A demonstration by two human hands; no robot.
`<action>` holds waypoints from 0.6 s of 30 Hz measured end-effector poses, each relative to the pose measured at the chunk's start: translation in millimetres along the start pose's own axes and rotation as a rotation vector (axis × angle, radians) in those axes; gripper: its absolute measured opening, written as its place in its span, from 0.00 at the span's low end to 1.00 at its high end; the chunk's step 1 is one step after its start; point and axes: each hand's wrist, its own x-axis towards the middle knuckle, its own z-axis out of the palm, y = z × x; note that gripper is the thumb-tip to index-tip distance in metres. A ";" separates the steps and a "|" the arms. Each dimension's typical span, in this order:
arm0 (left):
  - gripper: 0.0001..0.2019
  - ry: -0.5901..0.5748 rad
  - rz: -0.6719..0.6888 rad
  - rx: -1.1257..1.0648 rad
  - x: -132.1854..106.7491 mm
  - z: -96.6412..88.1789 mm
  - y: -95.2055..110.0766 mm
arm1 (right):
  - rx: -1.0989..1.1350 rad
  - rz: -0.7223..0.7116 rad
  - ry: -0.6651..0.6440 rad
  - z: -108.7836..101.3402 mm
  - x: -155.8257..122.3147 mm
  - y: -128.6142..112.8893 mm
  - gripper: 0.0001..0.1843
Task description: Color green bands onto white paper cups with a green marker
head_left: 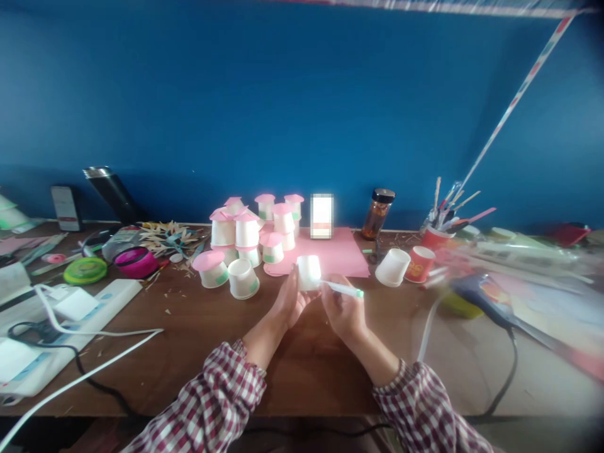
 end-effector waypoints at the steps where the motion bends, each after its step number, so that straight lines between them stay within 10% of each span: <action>1: 0.23 -0.002 0.000 0.000 -0.8 0.6 0.2 | 0.005 -0.004 -0.007 0.1 -0.2 0.2 0.09; 18: 0.22 0.009 0.009 -0.005 -3.1 1.5 2.0 | 0.003 -0.005 -0.026 -1.1 0.9 -1.8 0.10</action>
